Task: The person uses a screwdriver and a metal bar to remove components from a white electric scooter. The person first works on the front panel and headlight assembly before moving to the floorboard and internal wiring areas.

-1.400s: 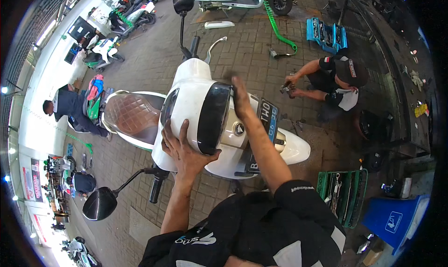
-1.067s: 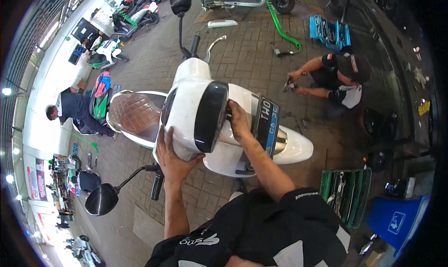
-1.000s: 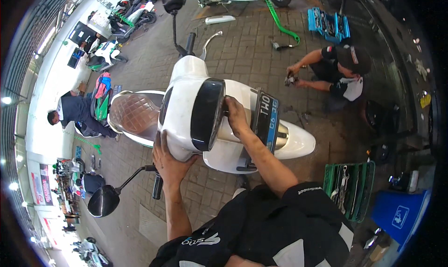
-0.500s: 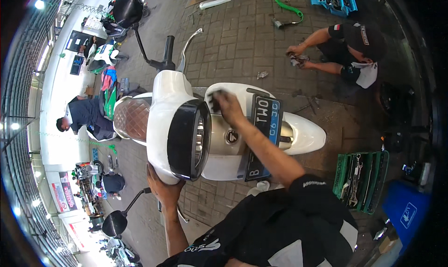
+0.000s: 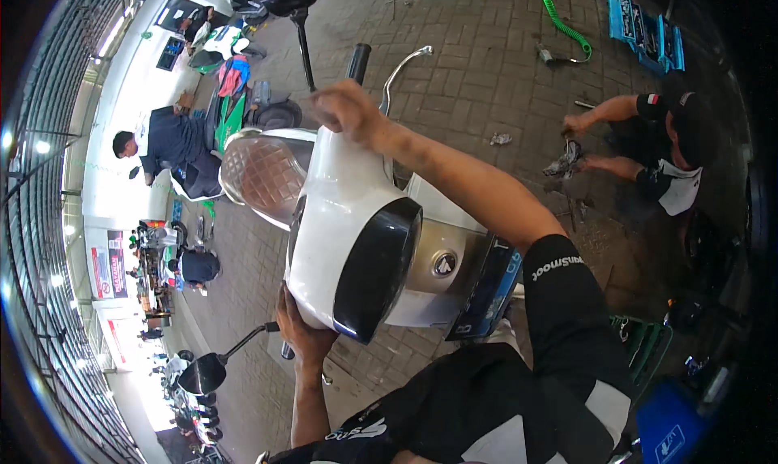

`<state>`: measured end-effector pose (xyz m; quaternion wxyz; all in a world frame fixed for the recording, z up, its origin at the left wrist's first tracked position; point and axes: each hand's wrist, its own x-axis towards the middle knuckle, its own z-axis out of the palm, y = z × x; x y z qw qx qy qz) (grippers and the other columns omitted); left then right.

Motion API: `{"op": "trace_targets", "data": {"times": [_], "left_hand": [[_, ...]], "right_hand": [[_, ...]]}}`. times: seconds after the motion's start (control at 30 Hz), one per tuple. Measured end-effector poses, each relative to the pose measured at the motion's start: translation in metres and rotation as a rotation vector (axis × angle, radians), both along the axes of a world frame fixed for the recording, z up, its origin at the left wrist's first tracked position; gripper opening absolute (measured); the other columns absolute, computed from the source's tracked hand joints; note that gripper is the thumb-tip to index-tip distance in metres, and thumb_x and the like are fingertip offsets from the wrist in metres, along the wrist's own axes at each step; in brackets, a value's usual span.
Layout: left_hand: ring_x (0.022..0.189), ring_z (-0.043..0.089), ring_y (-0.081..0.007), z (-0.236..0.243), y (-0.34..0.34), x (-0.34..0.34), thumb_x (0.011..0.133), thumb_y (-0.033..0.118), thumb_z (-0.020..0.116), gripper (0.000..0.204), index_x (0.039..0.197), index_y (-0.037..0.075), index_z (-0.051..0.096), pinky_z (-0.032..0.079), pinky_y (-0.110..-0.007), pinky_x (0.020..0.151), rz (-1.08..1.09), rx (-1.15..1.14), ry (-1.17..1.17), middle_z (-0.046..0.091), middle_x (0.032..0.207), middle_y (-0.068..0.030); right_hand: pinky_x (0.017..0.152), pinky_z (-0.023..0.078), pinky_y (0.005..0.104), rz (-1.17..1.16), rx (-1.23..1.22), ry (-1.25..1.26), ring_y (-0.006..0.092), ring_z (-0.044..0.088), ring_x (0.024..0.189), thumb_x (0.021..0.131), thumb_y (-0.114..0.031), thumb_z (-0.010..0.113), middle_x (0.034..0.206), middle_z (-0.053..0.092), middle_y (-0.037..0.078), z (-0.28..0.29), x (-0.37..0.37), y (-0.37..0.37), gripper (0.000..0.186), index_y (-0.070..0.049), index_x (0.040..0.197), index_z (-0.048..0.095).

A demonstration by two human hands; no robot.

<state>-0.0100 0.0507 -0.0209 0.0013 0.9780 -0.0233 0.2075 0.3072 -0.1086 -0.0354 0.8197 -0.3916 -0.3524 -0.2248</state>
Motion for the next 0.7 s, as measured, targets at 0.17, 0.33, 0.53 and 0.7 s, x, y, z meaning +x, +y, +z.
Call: {"op": "trace_targets", "data": {"times": [0.17,0.33,0.53,0.7], "left_hand": [[0.109,0.042,-0.0406,-0.001,0.005,-0.008,0.052,0.037,0.08,0.1,0.129,0.0,0.027,0.034,-0.047,0.089,0.031,0.033,-0.035,0.038,0.122,-0.0264],[0.109,0.042,-0.0411,0.0,0.002,-0.005,0.053,0.035,0.079,0.097,0.128,0.0,0.028,0.035,-0.047,0.09,0.032,0.004,-0.021,0.039,0.122,-0.0262],[0.108,0.042,-0.0408,0.001,-0.001,-0.005,0.05,0.033,0.08,0.099,0.128,0.001,0.028,0.035,-0.047,0.089,0.051,-0.02,-0.003,0.04,0.121,-0.0255],[0.108,0.043,-0.0398,0.002,0.0,-0.01,0.044,0.033,0.083,0.105,0.128,0.001,0.028,0.035,-0.048,0.089,0.051,-0.024,0.001,0.041,0.12,-0.0244]], "right_hand": [[0.04,0.018,0.0232,0.74,0.045,0.066,0.0081,0.021,0.043,0.081,-0.029,0.043,0.05,0.022,-0.003,0.087,-0.018,-0.037,0.036,-0.012,0.054,0.026],[0.046,0.038,0.0329,-0.369,-0.152,-0.485,0.018,0.046,0.045,0.083,-0.02,0.046,0.048,0.039,0.008,0.147,-0.022,-0.031,0.022,-0.001,0.07,0.047],[0.049,0.038,0.0342,0.221,-0.695,-0.058,0.0197,0.048,0.049,0.08,-0.028,0.047,0.052,0.047,0.012,0.053,-0.022,0.01,0.035,0.001,0.061,0.051],[0.044,0.032,0.0273,0.781,-0.203,0.483,0.0117,0.041,0.045,0.082,-0.029,0.044,0.051,0.043,0.001,0.032,-0.012,-0.006,0.033,-0.005,0.061,0.051]]}}
